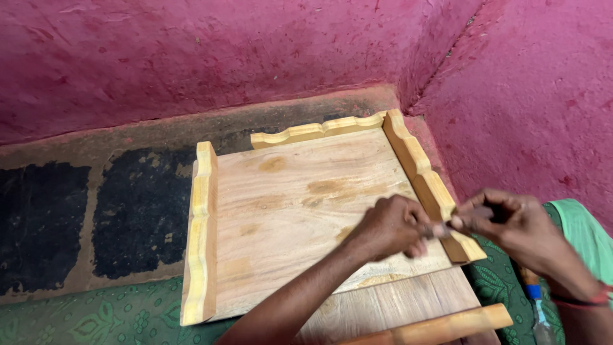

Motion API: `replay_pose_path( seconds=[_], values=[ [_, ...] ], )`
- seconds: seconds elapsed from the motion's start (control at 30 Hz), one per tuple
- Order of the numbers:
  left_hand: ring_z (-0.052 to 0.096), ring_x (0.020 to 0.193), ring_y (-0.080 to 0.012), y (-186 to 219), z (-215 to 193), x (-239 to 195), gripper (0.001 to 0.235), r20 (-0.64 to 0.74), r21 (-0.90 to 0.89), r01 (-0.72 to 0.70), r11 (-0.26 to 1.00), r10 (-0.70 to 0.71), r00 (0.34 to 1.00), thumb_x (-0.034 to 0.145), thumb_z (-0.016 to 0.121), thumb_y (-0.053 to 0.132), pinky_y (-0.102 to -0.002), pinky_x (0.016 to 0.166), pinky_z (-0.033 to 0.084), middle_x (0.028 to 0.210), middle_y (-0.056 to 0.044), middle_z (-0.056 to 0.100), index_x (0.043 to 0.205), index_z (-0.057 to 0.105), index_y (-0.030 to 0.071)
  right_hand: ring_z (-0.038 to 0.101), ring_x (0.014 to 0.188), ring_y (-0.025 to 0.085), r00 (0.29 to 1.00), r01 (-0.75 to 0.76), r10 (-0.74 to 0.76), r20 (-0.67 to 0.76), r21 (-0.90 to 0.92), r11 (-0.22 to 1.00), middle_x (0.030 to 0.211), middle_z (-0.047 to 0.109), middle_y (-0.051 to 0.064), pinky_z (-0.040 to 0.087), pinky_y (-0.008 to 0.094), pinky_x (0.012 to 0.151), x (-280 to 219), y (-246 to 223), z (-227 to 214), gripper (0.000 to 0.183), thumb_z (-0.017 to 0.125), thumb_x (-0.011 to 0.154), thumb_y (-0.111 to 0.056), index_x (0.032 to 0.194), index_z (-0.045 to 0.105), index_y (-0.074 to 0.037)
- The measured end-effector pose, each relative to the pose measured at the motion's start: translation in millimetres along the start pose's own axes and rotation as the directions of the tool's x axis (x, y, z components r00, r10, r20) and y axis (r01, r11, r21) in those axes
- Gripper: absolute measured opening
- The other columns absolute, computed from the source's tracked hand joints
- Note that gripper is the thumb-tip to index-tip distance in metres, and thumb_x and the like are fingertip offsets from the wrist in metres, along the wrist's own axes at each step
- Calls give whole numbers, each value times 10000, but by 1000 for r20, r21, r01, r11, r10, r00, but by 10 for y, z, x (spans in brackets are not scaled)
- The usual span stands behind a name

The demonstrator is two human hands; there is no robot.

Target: The person uses a small chisel to carve and smooth the edges of a wooden tray. They hold the tray steady with one hand while carefully shaping the raised border with the other.

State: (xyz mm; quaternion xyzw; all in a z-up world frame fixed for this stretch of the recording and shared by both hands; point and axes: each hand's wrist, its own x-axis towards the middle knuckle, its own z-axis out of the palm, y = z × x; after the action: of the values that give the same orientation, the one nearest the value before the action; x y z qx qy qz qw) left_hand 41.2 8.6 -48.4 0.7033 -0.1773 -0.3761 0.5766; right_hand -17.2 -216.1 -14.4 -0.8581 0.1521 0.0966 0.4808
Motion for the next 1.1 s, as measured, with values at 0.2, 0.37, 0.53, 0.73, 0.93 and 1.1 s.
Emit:
replay_pose_path(
  seconds=[0.2,0.37,0.53,0.73,0.93,1.1],
  values=[
    [762,818,-158,-45,-237,225,396,-301,292,-180,939,269,915,956,643,468,-340,660,617,885,-37,758,1015,714,83,681,812,131,937,247,-203,-284,129,960,924,743,73,561,274,716,153,80,-104,126,732,921,-62,1037,718,-14],
    [614,1203,-296,-171,-454,386,707,-238,509,-303,805,471,849,934,611,619,-467,993,534,1327,-150,594,1398,527,93,610,732,119,968,152,-44,-246,442,884,883,680,52,484,261,619,166,390,-202,134,716,994,-61,1126,705,-41],
    [386,1470,-430,-223,-466,532,1225,-75,590,-406,698,548,833,686,708,800,-542,1178,404,1554,-234,338,1625,300,126,595,696,108,973,58,42,-226,420,906,859,685,59,478,255,584,394,388,-46,187,727,934,-97,1097,750,-8],
    [349,1513,-439,-220,-417,540,1280,-64,563,-347,750,459,886,636,693,849,-557,1202,387,1620,-229,280,1654,294,183,547,674,124,985,25,41,-170,369,929,822,673,53,425,290,551,711,86,259,219,749,932,-169,1089,768,-18],
    [312,1528,-441,-234,-499,527,1318,-75,600,-310,737,438,896,592,694,872,-564,1204,356,1622,-222,260,1650,284,200,538,699,156,984,-106,147,-98,334,937,814,647,61,453,331,618,418,465,12,220,764,896,-189,949,717,19],
    [268,1549,-454,-234,-499,549,1354,-54,593,-324,737,438,898,560,694,886,-582,1213,340,1649,-240,215,1652,272,206,509,653,163,973,-197,230,-14,467,862,811,668,72,437,338,576,-52,930,-261,241,739,841,-184,979,734,13]
  ],
)
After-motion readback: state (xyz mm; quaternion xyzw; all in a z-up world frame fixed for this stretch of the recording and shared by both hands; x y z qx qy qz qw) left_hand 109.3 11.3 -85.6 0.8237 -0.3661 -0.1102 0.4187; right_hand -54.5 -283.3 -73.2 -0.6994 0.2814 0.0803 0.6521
